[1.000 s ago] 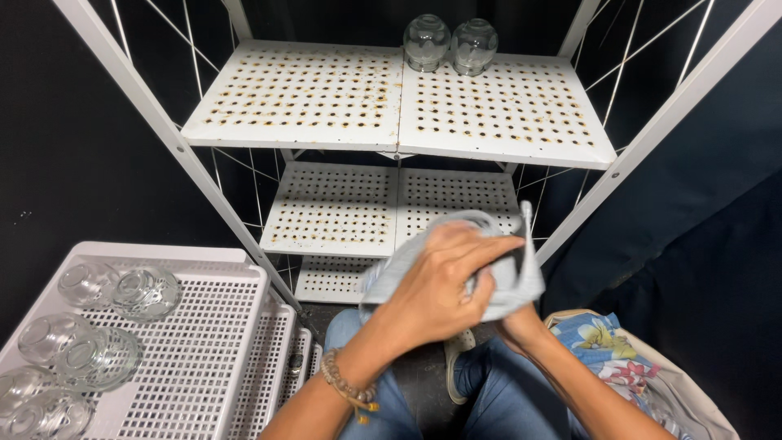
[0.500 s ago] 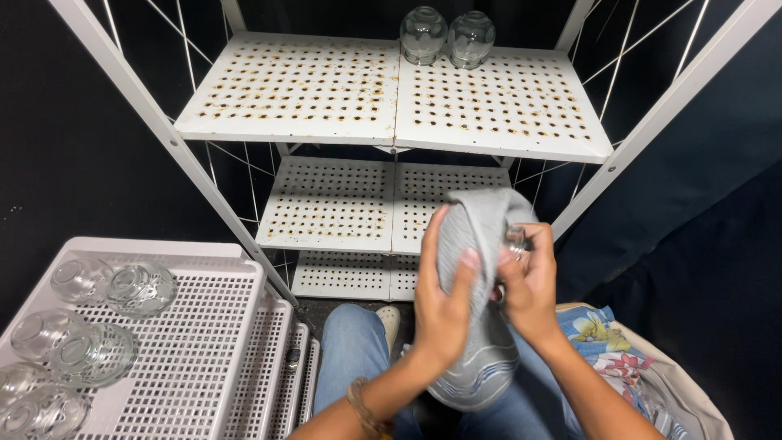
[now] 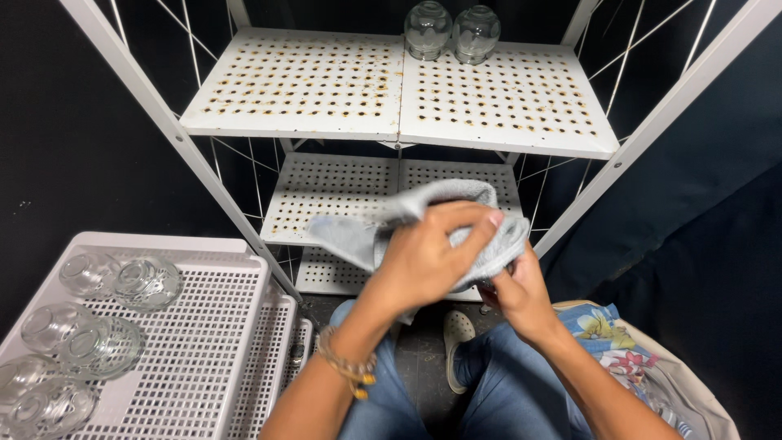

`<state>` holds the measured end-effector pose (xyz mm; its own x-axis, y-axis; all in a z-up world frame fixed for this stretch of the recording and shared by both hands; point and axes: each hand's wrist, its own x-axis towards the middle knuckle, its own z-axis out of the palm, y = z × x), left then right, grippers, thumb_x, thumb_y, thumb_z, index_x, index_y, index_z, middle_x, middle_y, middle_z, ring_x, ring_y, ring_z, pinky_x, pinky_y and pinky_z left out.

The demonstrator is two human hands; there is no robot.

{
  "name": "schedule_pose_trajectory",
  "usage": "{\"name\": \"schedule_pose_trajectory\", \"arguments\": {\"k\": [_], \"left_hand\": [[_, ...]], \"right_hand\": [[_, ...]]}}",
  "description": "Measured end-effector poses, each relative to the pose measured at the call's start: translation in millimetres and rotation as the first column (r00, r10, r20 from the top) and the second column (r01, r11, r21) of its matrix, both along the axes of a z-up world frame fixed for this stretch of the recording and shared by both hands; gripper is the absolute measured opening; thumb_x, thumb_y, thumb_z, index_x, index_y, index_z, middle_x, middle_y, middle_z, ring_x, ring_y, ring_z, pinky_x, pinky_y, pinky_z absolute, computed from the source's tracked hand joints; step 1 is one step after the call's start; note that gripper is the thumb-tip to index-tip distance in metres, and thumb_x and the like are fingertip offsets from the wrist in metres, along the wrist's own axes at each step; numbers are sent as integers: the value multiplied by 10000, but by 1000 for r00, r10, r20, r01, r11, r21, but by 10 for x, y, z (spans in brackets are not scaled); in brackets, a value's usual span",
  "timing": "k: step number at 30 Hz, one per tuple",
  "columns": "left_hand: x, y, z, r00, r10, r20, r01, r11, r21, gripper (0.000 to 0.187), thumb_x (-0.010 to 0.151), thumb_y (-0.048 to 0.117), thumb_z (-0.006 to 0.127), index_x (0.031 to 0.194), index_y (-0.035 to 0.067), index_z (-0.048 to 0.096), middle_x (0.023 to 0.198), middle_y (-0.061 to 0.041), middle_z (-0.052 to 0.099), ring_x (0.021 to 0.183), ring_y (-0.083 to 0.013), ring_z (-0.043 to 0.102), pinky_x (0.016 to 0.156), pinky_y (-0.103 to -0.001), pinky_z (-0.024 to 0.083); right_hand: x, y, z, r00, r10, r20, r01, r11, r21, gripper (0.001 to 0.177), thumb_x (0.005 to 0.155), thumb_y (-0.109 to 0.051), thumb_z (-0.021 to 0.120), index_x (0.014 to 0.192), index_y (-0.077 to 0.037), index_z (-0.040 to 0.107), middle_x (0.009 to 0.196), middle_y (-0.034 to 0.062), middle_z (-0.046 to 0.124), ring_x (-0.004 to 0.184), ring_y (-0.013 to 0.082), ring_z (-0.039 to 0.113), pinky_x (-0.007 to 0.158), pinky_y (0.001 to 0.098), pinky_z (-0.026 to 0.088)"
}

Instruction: The person dries clear glass jars with a gray cloth, wiping the exterior and interior surfaces. The person places the dried jars on a white perforated shelf and picks up additional jars from a white plastic basket to continue drying.

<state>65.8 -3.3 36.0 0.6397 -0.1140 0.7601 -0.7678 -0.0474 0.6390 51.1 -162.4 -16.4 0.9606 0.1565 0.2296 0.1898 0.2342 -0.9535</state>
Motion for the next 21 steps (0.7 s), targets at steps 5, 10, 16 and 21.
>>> {"name": "schedule_pose_trajectory", "arguments": {"k": [5,10,16,21], "left_hand": [[32,55,186,695,-195,-692,4,963,-268,297,937,388,629,896,140,788,846,-115,758,867,-273,727,868,-459,521],[-41,-525,-16,437,-649,-623,-439,451,-777,426,866,517,698,1036,132,761,979,-155,734,857,-274,692,842,-406,512],[-499,-780,-118,875,221,-430,-418,794,-442,564,1084,226,416,1559,-46,278,1614,-327,149,1495,-506,130,1207,-627,67],[-302,-519,-298,868,481,124,-473,877,-88,447,1120,289,371,1505,91,482,1648,-221,280,1577,-414,175,1281,-661,44]], "right_hand": [[-84,130,112,977,-97,190,97,995,7,432,921,-231,682,1207,-83,394,600,14,545,367,37,413,313,203,322],[19,227,73,949,-281,143,270,959,90,345,984,-298,647,1153,-134,395,671,31,574,462,55,471,412,189,371],[79,141,-74,892,-389,229,395,918,23,381,952,-238,693,1180,-126,409,755,40,580,605,54,478,524,202,388],[276,-226,-215,835,-328,442,454,865,-214,571,744,-272,840,1136,-44,493,891,88,485,826,133,434,708,295,370]]}}
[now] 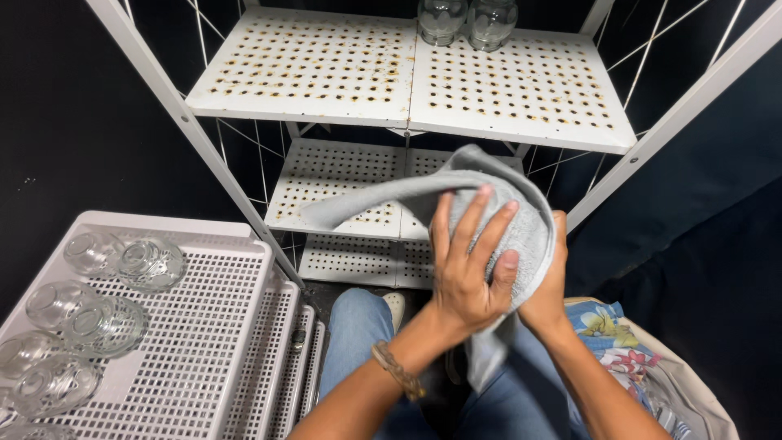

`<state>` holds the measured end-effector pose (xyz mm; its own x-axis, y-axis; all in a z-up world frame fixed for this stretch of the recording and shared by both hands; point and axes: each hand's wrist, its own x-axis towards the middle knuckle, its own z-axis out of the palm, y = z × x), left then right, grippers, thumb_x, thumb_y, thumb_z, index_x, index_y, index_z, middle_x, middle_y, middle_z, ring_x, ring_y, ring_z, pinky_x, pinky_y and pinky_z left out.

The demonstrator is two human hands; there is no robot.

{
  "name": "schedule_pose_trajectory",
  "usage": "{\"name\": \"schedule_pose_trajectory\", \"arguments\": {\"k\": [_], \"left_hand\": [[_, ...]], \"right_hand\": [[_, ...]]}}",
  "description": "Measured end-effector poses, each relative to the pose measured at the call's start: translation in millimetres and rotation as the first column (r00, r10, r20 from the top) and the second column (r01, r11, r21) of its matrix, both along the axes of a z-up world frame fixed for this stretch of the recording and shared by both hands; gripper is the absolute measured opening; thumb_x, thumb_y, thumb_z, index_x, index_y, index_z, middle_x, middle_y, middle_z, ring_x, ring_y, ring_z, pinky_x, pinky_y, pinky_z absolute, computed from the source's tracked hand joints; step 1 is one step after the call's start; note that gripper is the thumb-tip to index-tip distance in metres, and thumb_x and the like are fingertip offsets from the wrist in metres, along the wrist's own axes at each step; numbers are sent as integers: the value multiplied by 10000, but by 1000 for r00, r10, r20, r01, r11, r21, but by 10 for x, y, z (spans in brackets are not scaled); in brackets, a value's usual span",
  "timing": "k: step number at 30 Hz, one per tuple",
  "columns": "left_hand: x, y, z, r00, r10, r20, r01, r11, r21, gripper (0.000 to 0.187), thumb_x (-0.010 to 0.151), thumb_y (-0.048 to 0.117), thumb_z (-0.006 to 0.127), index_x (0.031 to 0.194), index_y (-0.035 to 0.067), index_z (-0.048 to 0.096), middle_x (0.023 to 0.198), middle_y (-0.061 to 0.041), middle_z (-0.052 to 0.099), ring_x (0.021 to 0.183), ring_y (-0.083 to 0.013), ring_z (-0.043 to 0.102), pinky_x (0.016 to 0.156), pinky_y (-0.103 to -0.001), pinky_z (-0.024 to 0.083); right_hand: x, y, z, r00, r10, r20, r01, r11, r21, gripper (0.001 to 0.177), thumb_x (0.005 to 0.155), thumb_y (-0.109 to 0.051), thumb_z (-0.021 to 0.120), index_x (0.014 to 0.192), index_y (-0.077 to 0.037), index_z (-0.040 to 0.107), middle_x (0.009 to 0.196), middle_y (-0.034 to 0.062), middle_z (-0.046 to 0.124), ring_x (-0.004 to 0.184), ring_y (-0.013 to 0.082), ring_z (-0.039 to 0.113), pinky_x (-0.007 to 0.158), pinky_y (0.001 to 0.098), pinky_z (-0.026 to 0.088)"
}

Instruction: The person dries clear glass jars with a gray cloth, wiping the exterior and interior surfaces. The person places the dried jars on a white perforated shelf and picks up additional jars from a white plastic basket to continue drying.

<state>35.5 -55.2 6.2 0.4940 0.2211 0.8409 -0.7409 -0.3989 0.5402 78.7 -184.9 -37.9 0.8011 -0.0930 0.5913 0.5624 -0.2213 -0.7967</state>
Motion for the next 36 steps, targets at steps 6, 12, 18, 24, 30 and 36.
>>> {"name": "schedule_pose_trajectory", "arguments": {"k": [6,12,18,24,30,36], "left_hand": [[253,338,150,994,-7,-109,37,962,269,266,1018,241,483,1109,133,708,1148,-123,714,1086,-343,703,957,-463,540],[488,598,158,627,-404,-666,386,904,-184,178,898,393,675,922,270,801,925,40,784,1015,-195,741,953,-354,531],[382,636,61,402,-671,-623,197,728,-657,369,971,408,620,1059,91,788,1061,-136,733,1084,-236,622,1048,-393,428],[314,522,-105,341,-851,-399,-18,419,-908,325,1000,415,545,876,125,625,840,-80,627,851,-181,614,841,-328,491],[59,444,-77,390,-773,-501,39,558,-829,477,1110,383,363,1110,-5,641,1047,-135,621,1061,-227,575,1000,-429,486],[-25,325,-122,660,-676,-328,162,554,-816,259,1119,208,512,1023,37,682,923,-34,681,970,-102,560,933,-275,490]], "right_hand": [[-141,-7,201,973,136,-187,-154,984,-88,493,812,-300,807,1095,-51,489,715,45,472,597,127,471,552,305,406],[-227,81,244,903,396,-166,-410,910,-58,641,756,-90,835,1159,-92,337,602,23,570,444,50,465,485,202,407],[-141,195,121,910,412,-57,-406,909,91,768,783,-199,849,1337,-53,339,779,84,646,602,63,580,558,226,508],[-105,358,61,952,304,40,-306,933,188,649,911,-276,752,1345,-93,306,782,80,593,578,45,502,525,177,433],[-11,342,118,974,223,-37,-212,959,186,558,949,-272,734,1296,-93,336,922,161,670,649,82,570,571,200,467],[-133,467,359,928,271,-256,-158,908,389,345,999,-238,677,1170,-77,423,1012,135,720,744,48,636,637,157,524]]}}
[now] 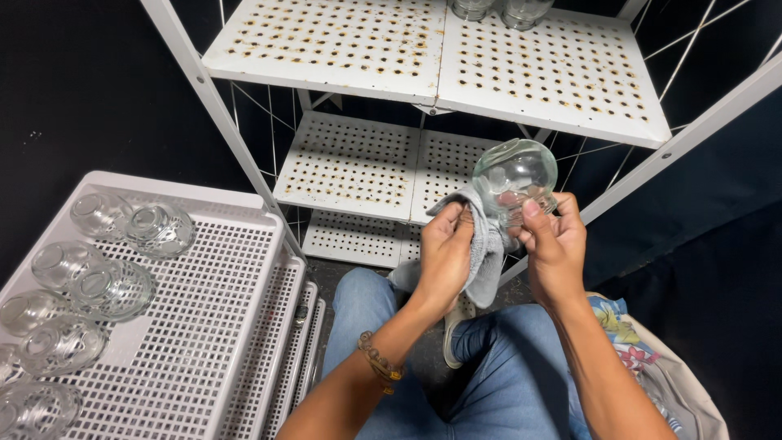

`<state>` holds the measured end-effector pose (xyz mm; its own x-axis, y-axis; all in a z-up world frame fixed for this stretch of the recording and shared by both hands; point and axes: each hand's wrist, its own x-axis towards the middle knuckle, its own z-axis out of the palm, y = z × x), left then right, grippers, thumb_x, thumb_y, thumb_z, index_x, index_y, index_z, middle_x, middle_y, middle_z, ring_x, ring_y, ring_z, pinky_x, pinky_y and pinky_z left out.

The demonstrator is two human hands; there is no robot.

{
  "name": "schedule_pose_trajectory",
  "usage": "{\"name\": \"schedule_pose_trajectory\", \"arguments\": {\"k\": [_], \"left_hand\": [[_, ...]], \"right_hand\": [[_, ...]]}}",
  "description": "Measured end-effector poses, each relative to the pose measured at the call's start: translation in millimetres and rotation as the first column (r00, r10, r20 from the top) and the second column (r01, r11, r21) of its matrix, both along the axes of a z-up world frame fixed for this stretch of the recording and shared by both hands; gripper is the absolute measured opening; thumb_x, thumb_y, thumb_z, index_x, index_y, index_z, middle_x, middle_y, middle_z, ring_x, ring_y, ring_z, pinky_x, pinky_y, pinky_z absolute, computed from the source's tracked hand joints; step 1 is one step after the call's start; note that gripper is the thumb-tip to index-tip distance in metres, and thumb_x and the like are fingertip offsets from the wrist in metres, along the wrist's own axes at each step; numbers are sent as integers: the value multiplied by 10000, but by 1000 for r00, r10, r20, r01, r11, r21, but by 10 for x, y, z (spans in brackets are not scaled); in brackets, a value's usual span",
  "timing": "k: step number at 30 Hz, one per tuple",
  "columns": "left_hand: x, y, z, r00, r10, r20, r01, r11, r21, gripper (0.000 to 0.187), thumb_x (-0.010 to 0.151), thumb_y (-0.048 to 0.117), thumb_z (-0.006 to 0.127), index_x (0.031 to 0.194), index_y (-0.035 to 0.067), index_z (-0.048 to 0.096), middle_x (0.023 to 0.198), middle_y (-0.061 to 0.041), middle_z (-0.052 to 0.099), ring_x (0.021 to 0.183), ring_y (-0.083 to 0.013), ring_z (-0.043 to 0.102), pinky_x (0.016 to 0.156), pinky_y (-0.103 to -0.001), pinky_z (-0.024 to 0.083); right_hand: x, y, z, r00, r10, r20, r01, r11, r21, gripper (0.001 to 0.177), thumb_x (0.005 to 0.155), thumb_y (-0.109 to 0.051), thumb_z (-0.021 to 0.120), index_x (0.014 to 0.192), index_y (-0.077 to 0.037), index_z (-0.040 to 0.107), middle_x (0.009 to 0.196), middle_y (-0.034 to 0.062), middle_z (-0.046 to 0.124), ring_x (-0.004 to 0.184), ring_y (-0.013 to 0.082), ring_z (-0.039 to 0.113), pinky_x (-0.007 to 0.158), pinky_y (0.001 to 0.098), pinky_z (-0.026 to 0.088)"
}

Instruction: The person dries clear glass jars with a gray cloth, wiping the exterior and interior surfaces. The person places the dried jars on a white perforated shelf and picks up additional jars from a white plastic basket to continue drying.

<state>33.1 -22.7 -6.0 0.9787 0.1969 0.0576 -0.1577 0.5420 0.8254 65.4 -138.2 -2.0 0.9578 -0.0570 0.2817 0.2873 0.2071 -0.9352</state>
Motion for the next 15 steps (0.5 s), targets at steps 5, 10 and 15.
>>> {"name": "schedule_pose_trajectory", "arguments": {"k": [5,10,15], "left_hand": [[144,23,-159,990,138,13,-137,988,-67,196,1089,149,543,1017,11,661,883,-87,686,776,-165,632,782,-307,543],[15,139,257,978,194,-71,-198,979,-53,200,1078,126,529,1191,1,636,1084,-103,697,995,-188,655,963,-375,510],[230,364,122,998,35,43,-26,978,-205,232,1071,247,599,1116,50,713,995,-95,744,893,-199,710,911,-370,548]], "right_hand": [[-23,-22,-17,997,53,-60,-51,998,31,293,979,-294,688,1081,-91,503,949,142,716,776,122,701,676,212,573],[4,-179,-285,956,239,-169,-225,969,98,423,966,-448,611,1148,-68,575,956,207,712,807,236,710,662,294,573],[-160,-21,-236,929,325,-176,-319,946,61,510,873,-417,682,1210,-57,552,917,219,726,733,192,702,563,252,545]]}}
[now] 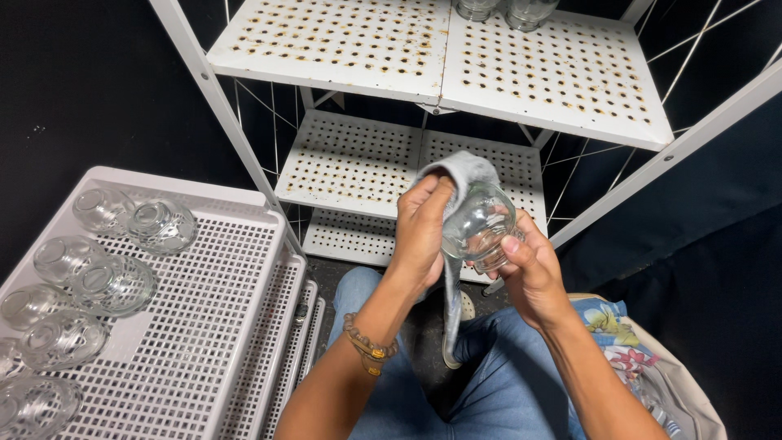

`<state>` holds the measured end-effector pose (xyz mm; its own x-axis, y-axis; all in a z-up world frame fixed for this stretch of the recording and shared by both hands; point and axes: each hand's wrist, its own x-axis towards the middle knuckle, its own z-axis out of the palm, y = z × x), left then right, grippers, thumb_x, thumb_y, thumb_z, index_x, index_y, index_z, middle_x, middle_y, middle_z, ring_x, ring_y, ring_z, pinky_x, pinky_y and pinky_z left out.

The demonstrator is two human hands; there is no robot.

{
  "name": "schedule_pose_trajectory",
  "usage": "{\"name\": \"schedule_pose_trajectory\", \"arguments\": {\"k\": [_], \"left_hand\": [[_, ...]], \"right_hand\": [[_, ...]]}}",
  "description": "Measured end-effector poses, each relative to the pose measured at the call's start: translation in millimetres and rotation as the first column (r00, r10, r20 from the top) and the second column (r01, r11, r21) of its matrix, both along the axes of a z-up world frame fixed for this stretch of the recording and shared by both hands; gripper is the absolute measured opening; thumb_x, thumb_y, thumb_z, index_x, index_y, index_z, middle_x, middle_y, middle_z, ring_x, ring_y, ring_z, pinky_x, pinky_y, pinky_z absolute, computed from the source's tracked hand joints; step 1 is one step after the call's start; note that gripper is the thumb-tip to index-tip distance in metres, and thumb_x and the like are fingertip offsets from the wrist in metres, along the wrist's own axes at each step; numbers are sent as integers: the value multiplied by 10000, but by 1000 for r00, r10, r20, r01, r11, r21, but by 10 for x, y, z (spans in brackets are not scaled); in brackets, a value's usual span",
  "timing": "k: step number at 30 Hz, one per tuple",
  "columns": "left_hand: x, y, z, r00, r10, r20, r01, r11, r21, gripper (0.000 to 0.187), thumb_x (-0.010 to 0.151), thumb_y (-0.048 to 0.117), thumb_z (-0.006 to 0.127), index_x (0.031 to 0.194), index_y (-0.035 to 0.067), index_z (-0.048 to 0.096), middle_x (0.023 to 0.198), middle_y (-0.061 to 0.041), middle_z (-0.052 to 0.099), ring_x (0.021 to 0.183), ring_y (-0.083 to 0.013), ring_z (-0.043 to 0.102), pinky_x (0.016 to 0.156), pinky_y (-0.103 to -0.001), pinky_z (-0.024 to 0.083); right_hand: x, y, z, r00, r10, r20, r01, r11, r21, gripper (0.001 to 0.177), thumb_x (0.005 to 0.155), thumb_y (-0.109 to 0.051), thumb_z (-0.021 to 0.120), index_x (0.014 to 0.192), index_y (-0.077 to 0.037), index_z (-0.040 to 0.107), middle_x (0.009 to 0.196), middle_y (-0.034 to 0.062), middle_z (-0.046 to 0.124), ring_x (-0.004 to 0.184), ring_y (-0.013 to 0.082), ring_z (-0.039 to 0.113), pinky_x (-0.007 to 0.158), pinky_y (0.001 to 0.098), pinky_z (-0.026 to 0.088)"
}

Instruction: The person dries clear glass jars with a gray cloth, wiping the exterior and interior surfaces. The person places the dried jars on a white perforated shelf and picks up additional jars from a white plastic basket to continue drying.

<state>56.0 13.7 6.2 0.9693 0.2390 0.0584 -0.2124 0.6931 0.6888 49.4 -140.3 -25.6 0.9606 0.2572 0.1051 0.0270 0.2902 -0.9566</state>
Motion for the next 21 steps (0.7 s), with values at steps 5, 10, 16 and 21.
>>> {"name": "schedule_pose_trajectory", "arguments": {"k": [5,10,16,21], "left_hand": [[129,89,-182,997,-43,65,38,996,75,282,1028,247,664,1190,23,720,1088,-162,757,997,-239,739,907,-407,581],[-243,51,430,994,-87,-65,89,995,33,461,1047,347,544,1326,-16,599,1303,-222,631,1263,-326,582,1084,-490,449],[-196,62,123,999,47,-11,-32,814,581,429,1011,230,520,1316,-60,601,1309,-281,605,1375,-419,490,1130,-553,376],[-93,-70,-54,988,-121,-98,118,992,-38,568,1017,368,633,1429,1,502,1337,-220,609,1203,-363,631,761,-276,618]], "right_hand": [[33,83,-62,972,-93,218,109,992,-63,626,896,-281,681,1407,15,474,1000,220,705,836,219,701,720,299,589],[-82,198,140,671,-168,722,472,848,-240,851,721,-118,910,1380,107,421,1218,271,567,1092,436,675,1002,550,504],[-167,323,628,889,-93,448,341,787,-513,1027,605,-119,927,1472,-37,382,1254,302,606,1140,533,636,981,597,502],[-107,309,659,798,-166,579,482,752,-450,1023,567,-107,986,1450,-38,474,1231,316,616,1121,557,626,979,651,499]]}}
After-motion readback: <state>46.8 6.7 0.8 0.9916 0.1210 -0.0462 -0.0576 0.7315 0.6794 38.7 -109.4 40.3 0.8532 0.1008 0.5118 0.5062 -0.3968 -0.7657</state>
